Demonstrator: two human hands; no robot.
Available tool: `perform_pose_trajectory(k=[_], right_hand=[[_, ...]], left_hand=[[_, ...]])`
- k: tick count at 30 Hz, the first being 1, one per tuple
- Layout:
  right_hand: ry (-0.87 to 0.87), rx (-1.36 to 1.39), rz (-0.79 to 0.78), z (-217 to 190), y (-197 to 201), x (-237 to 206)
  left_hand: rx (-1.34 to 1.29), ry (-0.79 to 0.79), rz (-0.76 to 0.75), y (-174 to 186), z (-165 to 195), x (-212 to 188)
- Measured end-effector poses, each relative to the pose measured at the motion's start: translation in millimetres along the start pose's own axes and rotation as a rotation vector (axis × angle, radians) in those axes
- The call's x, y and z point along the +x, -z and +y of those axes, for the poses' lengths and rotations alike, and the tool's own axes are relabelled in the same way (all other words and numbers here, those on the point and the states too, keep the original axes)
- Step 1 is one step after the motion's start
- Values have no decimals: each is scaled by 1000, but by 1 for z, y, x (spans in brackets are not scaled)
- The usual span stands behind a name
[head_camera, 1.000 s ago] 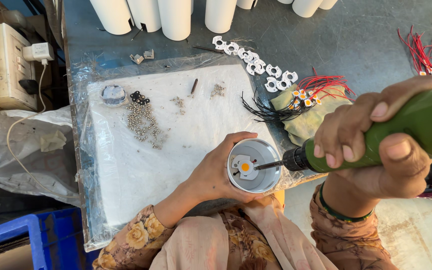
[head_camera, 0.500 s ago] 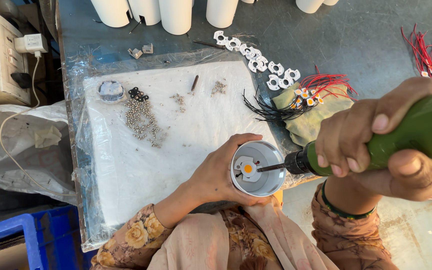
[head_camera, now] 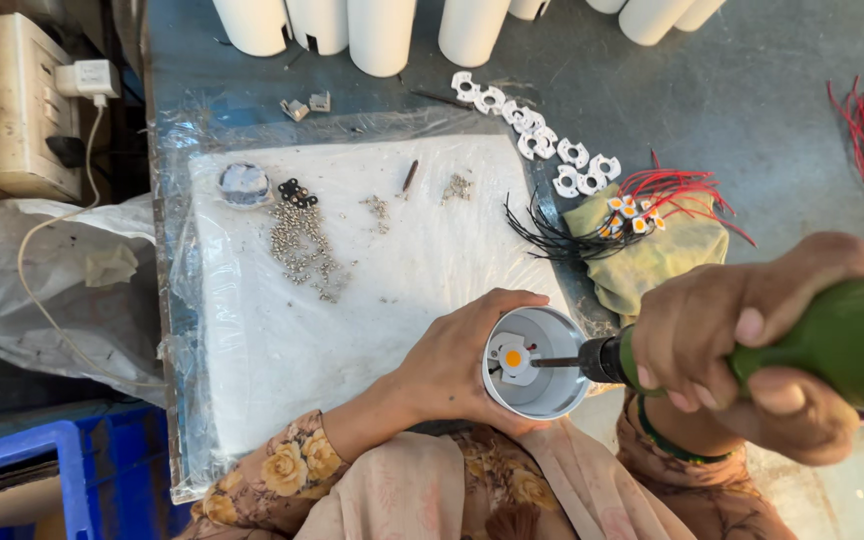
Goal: The person assembles LED light fixtures by inserting LEDs into white cylindrical housings, securing them with screws using a green electric screwdriver, and threading wires through pre-drilled holes. The person repeats this process for multiple units, handling LEDs, screws, and wires throughout.
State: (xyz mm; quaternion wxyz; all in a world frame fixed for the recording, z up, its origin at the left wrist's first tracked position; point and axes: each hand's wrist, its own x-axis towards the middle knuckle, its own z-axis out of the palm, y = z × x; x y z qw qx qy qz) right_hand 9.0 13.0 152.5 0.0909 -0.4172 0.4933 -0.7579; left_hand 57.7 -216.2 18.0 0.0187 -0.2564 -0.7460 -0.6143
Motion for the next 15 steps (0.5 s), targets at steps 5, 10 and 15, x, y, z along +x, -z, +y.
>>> perform_pose_trajectory(k=[5,10,15], right_hand=[[41,12,-19,-4,-6,-9],[35,-5,-27,-7,-3,-17],[33,-15,-77,-9,8,-5]], left_hand=[[3,-2,18,-10,5,-14],[-6,57,9,-14,9,-23],[-6,69,-8,-8,5,-5]])
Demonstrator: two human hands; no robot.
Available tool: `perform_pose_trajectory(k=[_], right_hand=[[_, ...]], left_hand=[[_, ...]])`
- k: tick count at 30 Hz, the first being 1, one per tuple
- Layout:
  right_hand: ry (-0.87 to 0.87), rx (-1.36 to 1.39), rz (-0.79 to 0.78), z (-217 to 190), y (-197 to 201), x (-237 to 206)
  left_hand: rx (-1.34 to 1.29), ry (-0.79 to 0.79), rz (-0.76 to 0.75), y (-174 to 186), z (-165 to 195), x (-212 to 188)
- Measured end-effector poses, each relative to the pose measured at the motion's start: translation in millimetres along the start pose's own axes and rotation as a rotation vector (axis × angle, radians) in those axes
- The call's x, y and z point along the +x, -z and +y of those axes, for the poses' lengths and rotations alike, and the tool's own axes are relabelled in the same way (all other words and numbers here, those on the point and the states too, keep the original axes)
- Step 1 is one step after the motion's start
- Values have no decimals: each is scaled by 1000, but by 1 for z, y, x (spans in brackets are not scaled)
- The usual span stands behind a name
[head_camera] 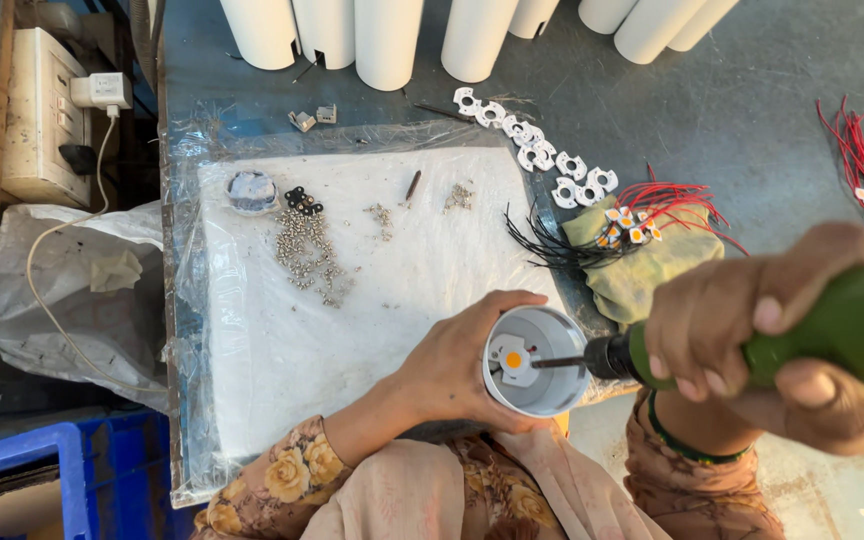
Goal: The person assembles LED light fixtures by inserting LEDs into white cylindrical housings, securing them with screws using a green electric screwdriver, and threading wires through pre-drilled holes. The person repeats this process for multiple units, handling LEDs, screws, and wires throughout.
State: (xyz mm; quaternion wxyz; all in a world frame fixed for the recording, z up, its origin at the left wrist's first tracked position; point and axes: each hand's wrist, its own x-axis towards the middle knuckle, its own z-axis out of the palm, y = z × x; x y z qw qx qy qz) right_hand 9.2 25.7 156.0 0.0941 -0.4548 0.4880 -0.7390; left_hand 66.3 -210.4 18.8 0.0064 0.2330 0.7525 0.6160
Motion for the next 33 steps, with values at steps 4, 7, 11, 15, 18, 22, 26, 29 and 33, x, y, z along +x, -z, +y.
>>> perform_pose_trajectory(k=[4,7,11,15,18,22,26,29,33], right_hand=[[-13,39,-9,8,11,10],[7,35,-14,15,15,11],[20,35,17,13,9,4],[18,115,0,11,4,6],[27,175,34,-5,12,17],[65,84,184,-31,19,31],[72,-40,336,-28,13,50],[51,-133,362,4,2,63],[37,-228,329,46,-1,73]], left_hand=[[29,-72,16,9,-9,14],[38,-89,16,13,-16,16],[34,-88,25,7,-16,9],[-12,7,3,1,-7,-3],[-67,44,-9,1,3,-12],[-94,41,-23,-2,11,-21],[-79,45,-7,-5,13,-32],[-60,52,-5,-7,13,-34],[-73,74,-8,-10,9,-27]])
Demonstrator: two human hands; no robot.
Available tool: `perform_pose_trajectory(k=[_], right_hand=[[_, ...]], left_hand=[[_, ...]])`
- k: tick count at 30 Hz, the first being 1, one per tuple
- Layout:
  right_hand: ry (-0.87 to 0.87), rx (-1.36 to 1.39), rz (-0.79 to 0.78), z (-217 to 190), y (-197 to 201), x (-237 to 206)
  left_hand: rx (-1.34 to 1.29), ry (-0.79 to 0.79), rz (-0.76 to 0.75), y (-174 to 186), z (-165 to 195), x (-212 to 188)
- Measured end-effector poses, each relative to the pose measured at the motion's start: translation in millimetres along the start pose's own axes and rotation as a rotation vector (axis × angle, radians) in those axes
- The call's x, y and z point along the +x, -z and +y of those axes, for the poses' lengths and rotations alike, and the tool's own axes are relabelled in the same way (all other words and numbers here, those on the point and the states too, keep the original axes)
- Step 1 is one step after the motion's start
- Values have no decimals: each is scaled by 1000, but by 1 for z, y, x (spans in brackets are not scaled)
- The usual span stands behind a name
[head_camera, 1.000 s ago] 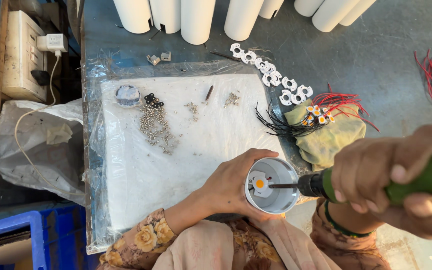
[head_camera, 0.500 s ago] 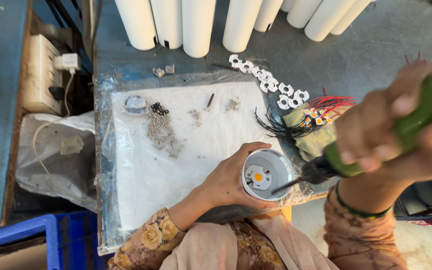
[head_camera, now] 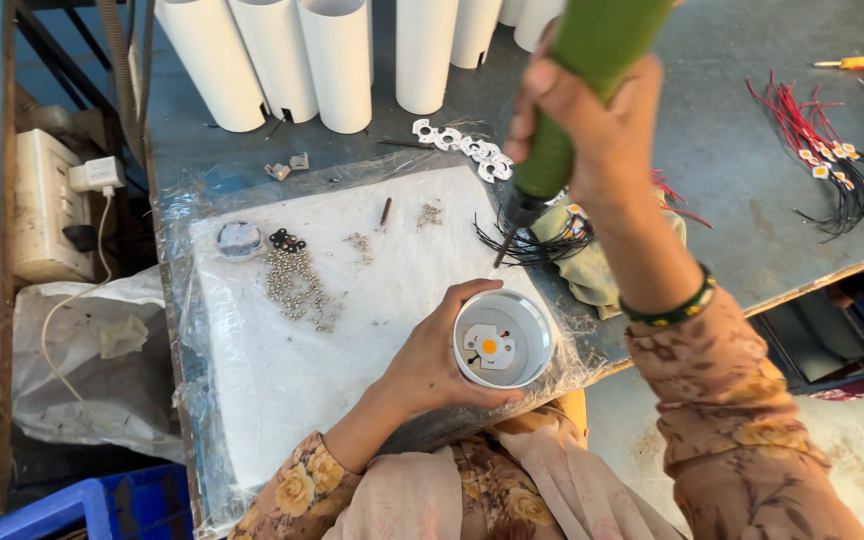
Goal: The person assembles LED light fixtures by inserting LEDs into white cylindrical housings, securing them with screws using a green electric screwdriver, and threading wires through pre-drilled holes. The person repeats this process for multiple units, handling LEDs, screws, and wires throughout.
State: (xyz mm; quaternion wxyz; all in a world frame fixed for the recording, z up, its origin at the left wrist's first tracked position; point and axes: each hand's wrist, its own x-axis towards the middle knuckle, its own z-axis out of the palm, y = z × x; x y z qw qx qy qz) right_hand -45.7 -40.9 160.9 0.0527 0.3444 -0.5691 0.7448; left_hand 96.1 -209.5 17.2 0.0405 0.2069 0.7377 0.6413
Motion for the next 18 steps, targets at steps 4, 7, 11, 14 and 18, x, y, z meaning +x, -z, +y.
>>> perform_pose_trajectory(k=[4,7,11,14,18], right_hand=[[-36,-58,-28,20,2,5],[-18,-51,-62,29,4,12],[-29,-31,-57,37,2,14],[-49,-66,-102,39,4,10],[-27,-243,-152,34,16,-4]], left_hand=[[-32,31,-11,-5,-6,10],[-10,10,7,-9,-12,17],[-115,21,4,-13,-18,26],[-138,61,9,-16,-19,30],[-121,37,28,-20,-18,31]])
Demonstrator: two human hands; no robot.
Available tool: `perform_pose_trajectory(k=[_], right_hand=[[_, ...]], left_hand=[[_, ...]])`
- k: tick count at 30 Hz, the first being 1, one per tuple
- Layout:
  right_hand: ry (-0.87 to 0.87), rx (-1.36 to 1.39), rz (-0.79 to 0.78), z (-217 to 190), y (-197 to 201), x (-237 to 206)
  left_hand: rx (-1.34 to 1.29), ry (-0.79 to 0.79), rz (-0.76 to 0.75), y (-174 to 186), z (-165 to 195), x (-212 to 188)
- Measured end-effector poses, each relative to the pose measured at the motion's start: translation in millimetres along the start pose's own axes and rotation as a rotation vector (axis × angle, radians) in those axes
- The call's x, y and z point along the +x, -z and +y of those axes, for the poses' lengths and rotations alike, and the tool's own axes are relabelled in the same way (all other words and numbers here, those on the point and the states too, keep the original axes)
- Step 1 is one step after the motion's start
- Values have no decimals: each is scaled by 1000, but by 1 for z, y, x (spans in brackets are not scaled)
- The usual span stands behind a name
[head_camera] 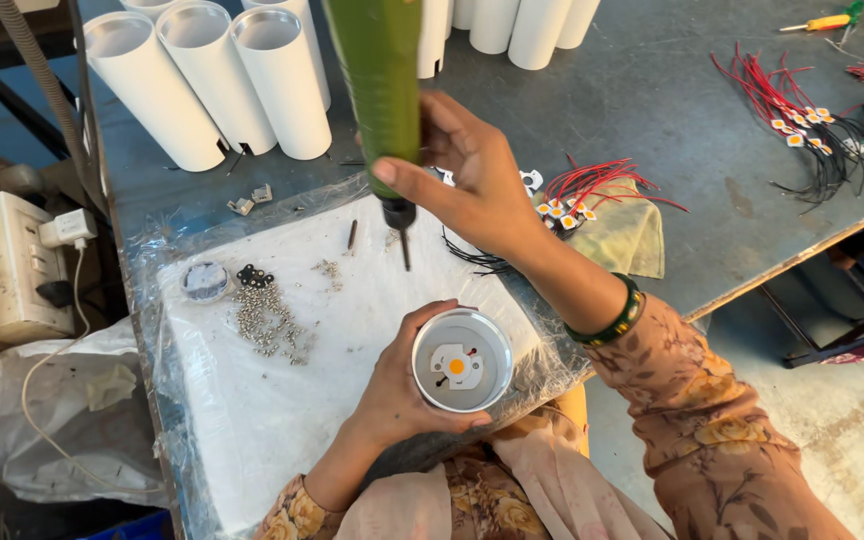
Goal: The person assembles LED light fixtures by inserting LEDs into white cylindrical housings, securing them with screws using a green electric screwdriver, and threading wires through pre-drilled holes. The person repeats this process for multiple units, handling LEDs, screws, and wires throughout.
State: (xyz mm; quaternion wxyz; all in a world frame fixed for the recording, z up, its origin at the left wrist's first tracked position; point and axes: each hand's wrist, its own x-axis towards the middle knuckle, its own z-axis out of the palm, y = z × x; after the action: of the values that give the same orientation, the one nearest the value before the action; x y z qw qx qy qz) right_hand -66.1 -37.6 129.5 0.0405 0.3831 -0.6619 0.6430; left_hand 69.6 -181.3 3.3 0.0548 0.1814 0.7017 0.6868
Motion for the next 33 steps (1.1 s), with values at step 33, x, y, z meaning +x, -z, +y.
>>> perform_pose_trajectory(k=[33], right_hand=[[101,-309,251,22,86,-152]], left_hand=[[-61,198,325,23,-102,-16]])
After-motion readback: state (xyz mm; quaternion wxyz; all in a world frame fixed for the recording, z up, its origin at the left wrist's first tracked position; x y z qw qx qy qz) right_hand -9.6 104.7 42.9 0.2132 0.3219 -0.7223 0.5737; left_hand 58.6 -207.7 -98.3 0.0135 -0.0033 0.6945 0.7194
